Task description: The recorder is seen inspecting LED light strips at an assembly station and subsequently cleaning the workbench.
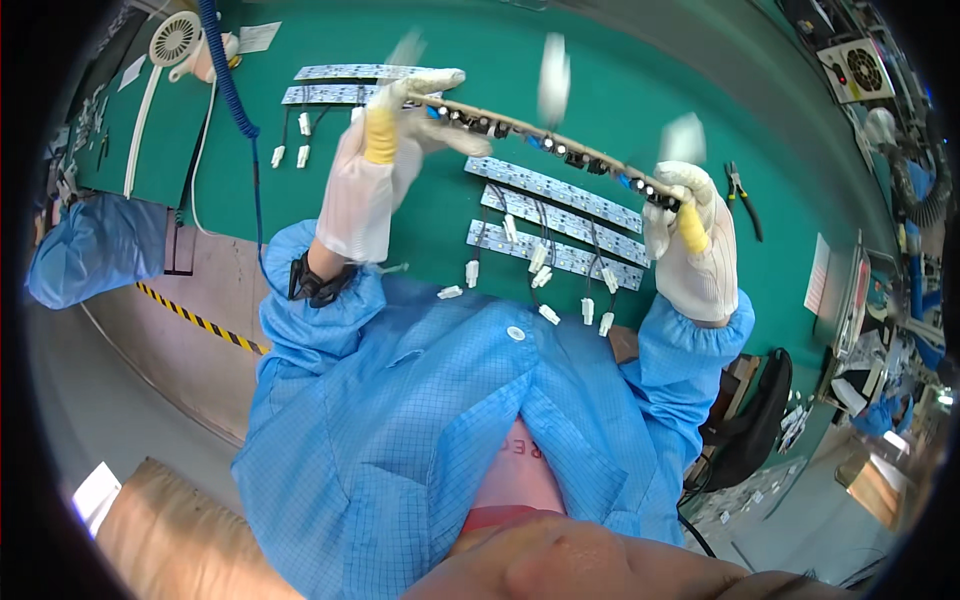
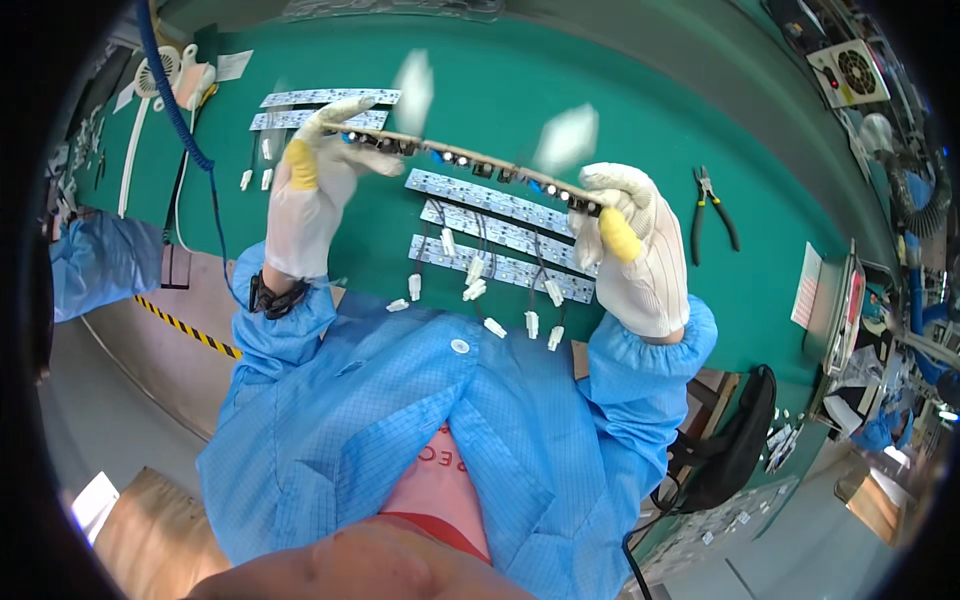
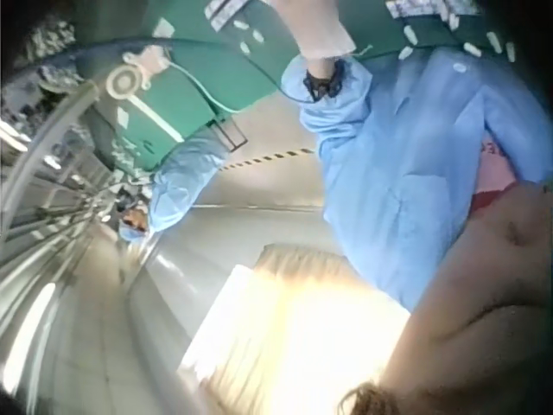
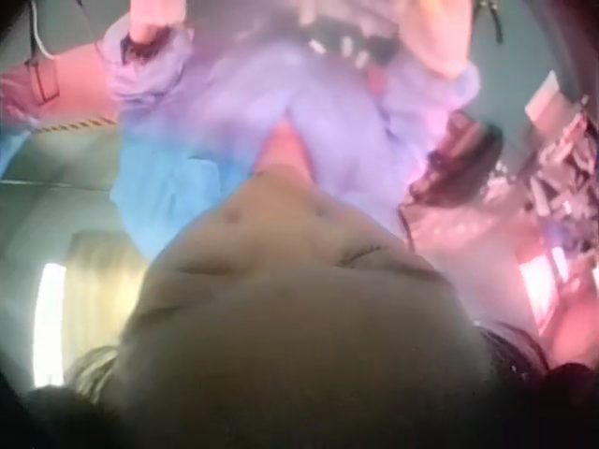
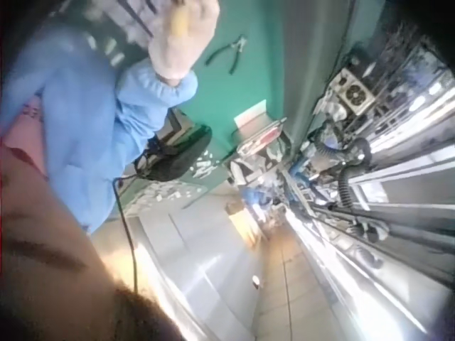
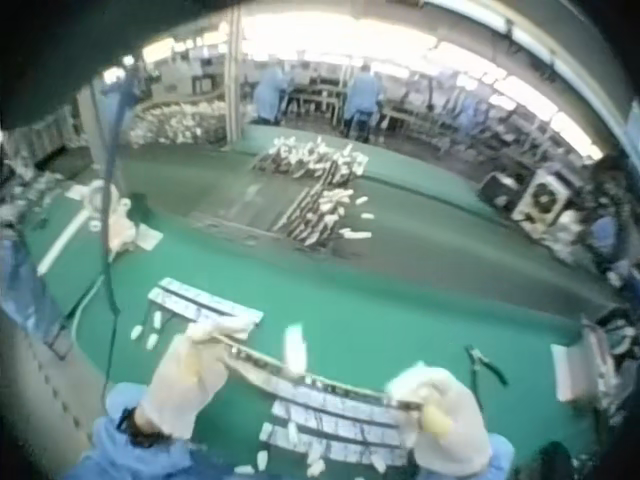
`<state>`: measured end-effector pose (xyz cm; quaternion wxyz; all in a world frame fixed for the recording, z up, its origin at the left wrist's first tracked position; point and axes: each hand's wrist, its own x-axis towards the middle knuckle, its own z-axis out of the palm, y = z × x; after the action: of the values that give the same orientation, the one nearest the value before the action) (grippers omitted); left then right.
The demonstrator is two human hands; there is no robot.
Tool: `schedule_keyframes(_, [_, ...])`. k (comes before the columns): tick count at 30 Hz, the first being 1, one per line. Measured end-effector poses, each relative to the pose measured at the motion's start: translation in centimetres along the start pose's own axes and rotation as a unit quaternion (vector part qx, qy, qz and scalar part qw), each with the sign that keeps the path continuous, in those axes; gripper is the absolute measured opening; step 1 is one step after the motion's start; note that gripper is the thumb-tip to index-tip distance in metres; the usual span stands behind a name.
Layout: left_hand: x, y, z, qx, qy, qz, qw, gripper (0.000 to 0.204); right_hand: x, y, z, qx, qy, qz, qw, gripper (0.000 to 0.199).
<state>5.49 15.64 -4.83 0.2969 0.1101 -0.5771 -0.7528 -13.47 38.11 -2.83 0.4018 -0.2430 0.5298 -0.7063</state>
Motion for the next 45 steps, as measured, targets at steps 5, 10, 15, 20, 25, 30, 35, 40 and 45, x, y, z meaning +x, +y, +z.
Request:
schedule_keyframes(5, [0.8,1.3,-1.3,0.165,0.13,-0.084,0.974,0.031,0.0,0.1,0.4,-0.217,-0.057,-0.002,0.975,0.065])
schedule_keyframes(10, [5.2,2.9,-13.0,0.542,0.097,0.173,0.817,0.038,-0.1,2.4,-1.7,-0.75,0.0,-0.125,0.65,0.055])
schedule_keyframes(15, [6.9,0.1,-16.1,0.716,0.153,0.086,0.676,0.019,0.2,2.1,-1.9,-0.693,-0.04,-0.134,0.707,0.04])
schedule_keyframes(20, [4.3,1.8,-8.5,0.54,0.154,0.211,0.8,0.03,-1.6,-1.3,-0.5,-0.061,-0.002,0.002,0.998,0.031])
schedule_keyframes(25, [-0.7,0.6,-0.4,-0.009,-0.158,0.034,0.987,0.068,-1.6,-1.2,0.5,0.002,0.013,-0.074,0.997,0.037])
schedule_keyframes(30, [-1.8,0.9,1.8,0.052,-0.083,0.016,0.995,0.062,-1.2,-0.5,0.5,-0.061,0.092,-0.075,0.991,0.035])
schedule_keyframes(35, [-2.0,0.5,0.8,0.162,-0.033,-0.029,0.986,0.06,-1.6,-1.3,-0.6,-0.176,0.035,-0.015,0.984,0.035])
schedule_keyframes(40, [-2.3,0.3,0.7,0.1,-0.016,-0.016,0.995,0.057,-1.7,-1.0,0.4,-0.159,0.053,-0.058,0.984,0.042])
schedule_keyframes(45, [-2.4,0.5,0.4,0.339,-0.002,0.08,0.937,0.046,-1.7,-0.7,-0.5,-0.103,0.04,-0.062,0.992,0.044])
